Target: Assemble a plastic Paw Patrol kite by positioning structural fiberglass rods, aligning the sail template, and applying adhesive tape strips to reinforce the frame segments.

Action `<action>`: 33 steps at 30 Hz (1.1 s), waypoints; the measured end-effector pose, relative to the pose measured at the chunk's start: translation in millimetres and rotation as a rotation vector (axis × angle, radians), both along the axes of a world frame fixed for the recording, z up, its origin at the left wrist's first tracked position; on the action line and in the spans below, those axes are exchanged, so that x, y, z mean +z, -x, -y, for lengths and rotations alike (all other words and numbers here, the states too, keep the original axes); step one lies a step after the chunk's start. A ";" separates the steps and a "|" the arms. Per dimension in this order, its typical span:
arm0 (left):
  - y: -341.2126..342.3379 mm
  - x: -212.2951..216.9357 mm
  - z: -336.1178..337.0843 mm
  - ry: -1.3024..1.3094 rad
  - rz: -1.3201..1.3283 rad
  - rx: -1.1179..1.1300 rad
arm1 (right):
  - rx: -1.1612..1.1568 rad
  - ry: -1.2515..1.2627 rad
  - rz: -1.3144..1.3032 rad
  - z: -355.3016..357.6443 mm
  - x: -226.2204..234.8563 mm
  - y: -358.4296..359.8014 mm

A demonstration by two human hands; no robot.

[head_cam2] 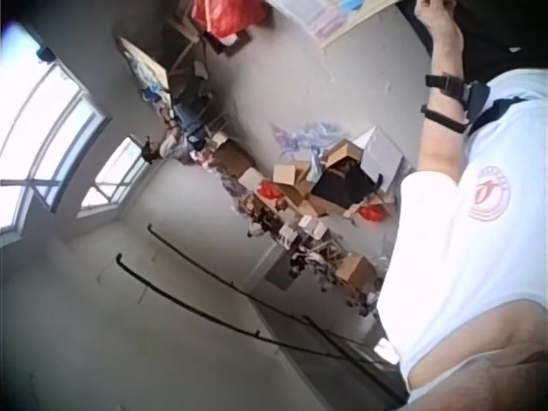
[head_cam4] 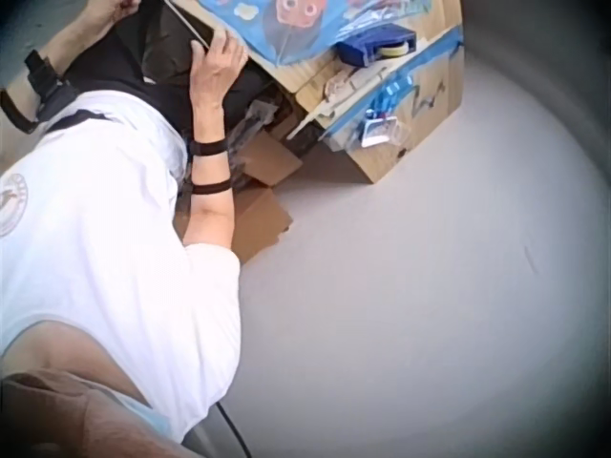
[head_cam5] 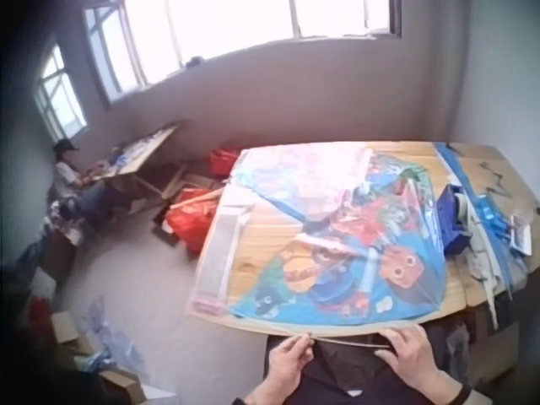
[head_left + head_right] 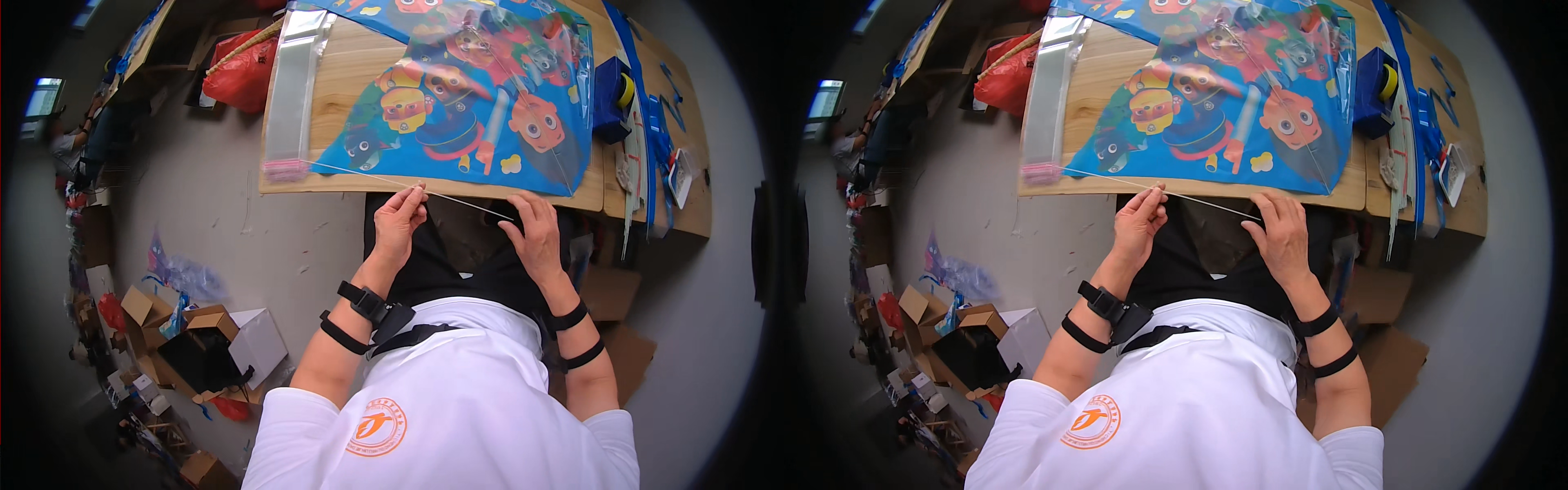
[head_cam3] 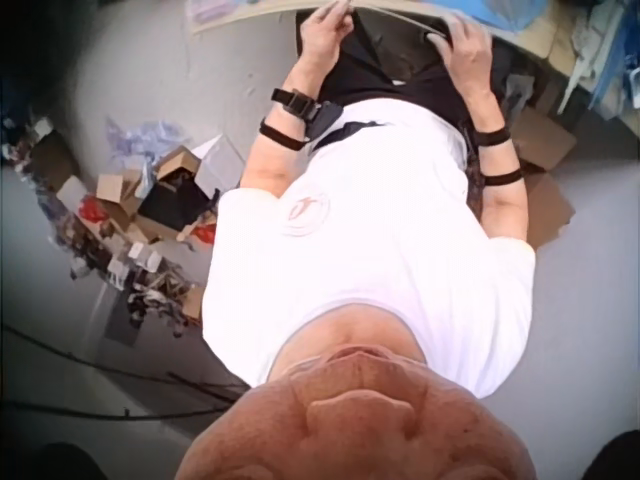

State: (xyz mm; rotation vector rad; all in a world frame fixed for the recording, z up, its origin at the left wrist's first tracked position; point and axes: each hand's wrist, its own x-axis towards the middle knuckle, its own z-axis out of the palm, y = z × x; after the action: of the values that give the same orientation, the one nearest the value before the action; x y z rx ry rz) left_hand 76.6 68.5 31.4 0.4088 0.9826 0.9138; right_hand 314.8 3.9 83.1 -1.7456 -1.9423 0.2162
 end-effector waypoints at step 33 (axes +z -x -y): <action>74.7 -41.8 -50.9 -0.864 -1.799 -0.224 | 0.034 -0.042 -0.132 -105.6 -95.2 68.5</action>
State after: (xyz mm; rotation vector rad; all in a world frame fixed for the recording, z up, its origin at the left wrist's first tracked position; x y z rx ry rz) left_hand 1.9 119.4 -10.4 2.2635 1.9907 0.5381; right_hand 246.3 109.5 -12.1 -1.6304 -1.8691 0.2935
